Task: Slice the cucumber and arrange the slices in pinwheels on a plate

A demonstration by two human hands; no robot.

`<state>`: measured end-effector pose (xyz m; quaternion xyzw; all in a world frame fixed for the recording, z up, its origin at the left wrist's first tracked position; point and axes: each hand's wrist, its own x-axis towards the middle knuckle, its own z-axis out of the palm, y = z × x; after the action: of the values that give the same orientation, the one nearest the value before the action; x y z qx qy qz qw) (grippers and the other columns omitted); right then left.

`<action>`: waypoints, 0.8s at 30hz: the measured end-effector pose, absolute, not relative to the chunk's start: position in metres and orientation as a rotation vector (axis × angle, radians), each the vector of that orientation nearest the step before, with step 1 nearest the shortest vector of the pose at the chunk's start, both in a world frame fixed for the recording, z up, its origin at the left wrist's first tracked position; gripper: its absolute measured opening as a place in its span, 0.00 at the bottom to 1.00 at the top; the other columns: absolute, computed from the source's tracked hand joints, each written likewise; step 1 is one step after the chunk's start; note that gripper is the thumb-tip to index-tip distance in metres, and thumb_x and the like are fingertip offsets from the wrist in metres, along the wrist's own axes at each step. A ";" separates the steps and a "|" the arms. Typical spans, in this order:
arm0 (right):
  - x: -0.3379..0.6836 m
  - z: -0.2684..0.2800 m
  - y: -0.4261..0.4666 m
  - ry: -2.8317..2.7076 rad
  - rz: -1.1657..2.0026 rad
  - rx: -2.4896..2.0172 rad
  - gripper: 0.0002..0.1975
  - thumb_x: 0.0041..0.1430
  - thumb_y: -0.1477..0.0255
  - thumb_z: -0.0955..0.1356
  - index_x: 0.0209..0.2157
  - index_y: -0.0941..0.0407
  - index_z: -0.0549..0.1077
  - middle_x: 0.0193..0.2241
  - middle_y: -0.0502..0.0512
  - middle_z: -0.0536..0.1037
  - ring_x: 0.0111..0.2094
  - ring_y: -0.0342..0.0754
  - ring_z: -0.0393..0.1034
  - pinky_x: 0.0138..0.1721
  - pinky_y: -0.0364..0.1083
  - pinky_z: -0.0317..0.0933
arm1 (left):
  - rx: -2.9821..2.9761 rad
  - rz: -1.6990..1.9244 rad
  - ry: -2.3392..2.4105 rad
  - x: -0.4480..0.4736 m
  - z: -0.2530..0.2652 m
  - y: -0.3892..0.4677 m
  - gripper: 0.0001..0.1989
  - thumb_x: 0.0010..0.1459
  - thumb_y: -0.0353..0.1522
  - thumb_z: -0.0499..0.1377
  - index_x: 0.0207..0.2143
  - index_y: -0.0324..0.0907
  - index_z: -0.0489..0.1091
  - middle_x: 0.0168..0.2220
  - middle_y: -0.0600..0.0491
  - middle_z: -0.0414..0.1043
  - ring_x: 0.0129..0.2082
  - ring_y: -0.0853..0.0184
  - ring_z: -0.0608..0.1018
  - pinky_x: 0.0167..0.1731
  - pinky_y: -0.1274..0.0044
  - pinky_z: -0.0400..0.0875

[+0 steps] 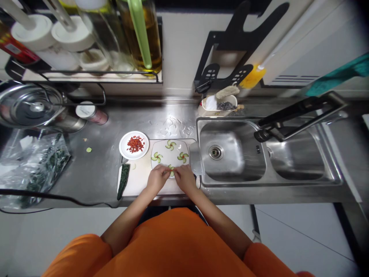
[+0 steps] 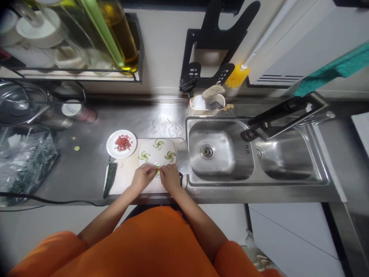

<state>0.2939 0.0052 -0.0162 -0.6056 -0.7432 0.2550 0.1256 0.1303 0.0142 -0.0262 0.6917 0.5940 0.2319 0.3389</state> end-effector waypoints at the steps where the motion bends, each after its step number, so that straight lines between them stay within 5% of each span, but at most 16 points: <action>1: 0.294 -0.016 0.005 -2.164 0.746 -1.763 0.10 0.62 0.73 0.61 0.34 0.56 0.73 0.29 0.54 0.71 0.35 0.48 0.61 0.42 0.46 0.50 | 1.801 0.598 1.548 0.130 -0.026 0.014 0.04 0.53 0.30 0.60 0.32 0.42 0.75 0.30 0.53 0.72 0.31 0.69 0.74 0.35 0.77 0.70; 24: 0.295 -0.014 0.007 -2.123 0.755 -1.794 0.08 0.60 0.74 0.62 0.36 0.56 0.74 0.31 0.55 0.72 0.36 0.49 0.61 0.42 0.46 0.51 | 1.809 0.568 1.565 0.131 -0.023 0.015 0.05 0.54 0.31 0.60 0.32 0.42 0.75 0.29 0.52 0.71 0.31 0.69 0.74 0.34 0.77 0.69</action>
<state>0.2946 0.0068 -0.0136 -0.6177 -0.7307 0.2600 0.1304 0.1314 0.0150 -0.0229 0.6933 0.5998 0.2177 0.3349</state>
